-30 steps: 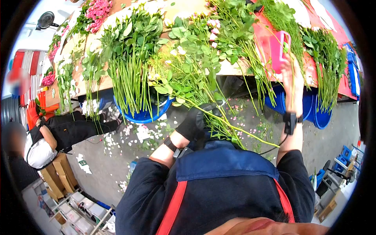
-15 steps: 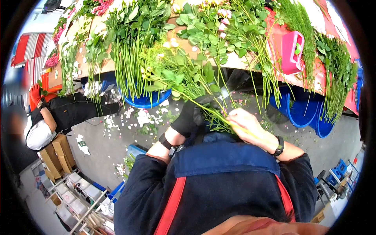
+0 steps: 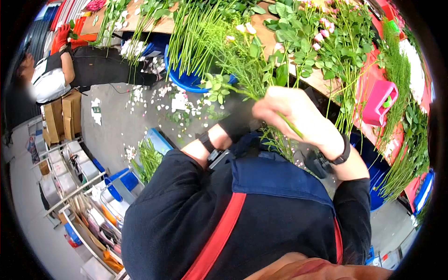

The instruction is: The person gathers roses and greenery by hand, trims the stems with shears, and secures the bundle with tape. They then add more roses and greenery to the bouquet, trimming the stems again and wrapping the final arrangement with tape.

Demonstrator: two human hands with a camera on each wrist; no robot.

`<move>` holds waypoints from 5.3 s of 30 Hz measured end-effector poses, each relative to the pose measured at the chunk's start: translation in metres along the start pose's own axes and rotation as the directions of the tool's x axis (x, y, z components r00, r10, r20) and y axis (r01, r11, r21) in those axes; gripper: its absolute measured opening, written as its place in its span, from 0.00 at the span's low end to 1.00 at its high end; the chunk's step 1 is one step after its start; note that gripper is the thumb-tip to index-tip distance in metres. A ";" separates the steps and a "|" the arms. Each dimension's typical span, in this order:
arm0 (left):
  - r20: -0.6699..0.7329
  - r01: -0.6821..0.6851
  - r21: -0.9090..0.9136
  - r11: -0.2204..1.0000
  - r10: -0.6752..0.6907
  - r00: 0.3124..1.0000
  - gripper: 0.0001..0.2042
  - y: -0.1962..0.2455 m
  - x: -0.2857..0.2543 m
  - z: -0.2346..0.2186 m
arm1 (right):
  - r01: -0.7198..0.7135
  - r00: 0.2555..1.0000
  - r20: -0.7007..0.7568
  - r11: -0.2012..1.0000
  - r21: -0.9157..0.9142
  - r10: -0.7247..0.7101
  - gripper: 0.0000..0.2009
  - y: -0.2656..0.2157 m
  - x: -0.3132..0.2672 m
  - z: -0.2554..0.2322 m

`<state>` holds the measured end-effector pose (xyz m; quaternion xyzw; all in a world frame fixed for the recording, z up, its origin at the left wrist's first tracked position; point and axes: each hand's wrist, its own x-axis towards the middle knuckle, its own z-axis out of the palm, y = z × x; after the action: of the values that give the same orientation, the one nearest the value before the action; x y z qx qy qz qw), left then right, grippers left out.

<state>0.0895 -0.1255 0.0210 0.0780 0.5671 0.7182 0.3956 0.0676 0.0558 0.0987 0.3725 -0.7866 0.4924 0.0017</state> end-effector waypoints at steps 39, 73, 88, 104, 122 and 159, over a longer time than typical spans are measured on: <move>0.253 -0.585 0.437 0.684 0.531 0.809 0.25 -0.024 0.020 0.030 | 0.024 0.978 0.192 0.875 -0.483 0.080 0.22 -0.014 -0.201 0.032; 0.256 -0.046 0.310 0.950 -0.037 0.966 0.17 0.050 -0.046 -0.110 | -0.182 0.368 -0.286 0.370 0.911 0.885 0.08 -0.022 0.004 0.180; 0.216 -0.081 0.231 0.970 0.030 0.976 0.20 0.053 -0.020 -0.111 | -0.729 0.400 -0.475 0.586 0.354 0.784 0.10 0.047 -0.028 0.111; 0.142 0.257 -0.475 0.842 -0.215 0.966 0.24 0.013 0.014 -0.099 | -0.631 0.057 -0.663 0.541 0.556 0.747 0.07 0.191 -0.048 0.080; 0.059 0.212 -0.418 0.883 -0.207 0.977 0.26 0.051 0.046 -0.099 | -0.770 0.297 -0.683 0.590 0.243 0.668 0.06 0.051 -0.025 0.097; 0.043 0.138 -0.515 0.846 -0.135 0.990 0.23 0.048 -0.014 -0.213 | -0.532 0.258 -0.520 0.569 0.627 0.814 0.15 0.019 0.043 0.166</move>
<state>-0.0433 -0.2974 -0.0054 -0.0695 0.3569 0.8138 0.4533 0.0857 -0.0939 0.0144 -0.2625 -0.6897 0.6719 0.0627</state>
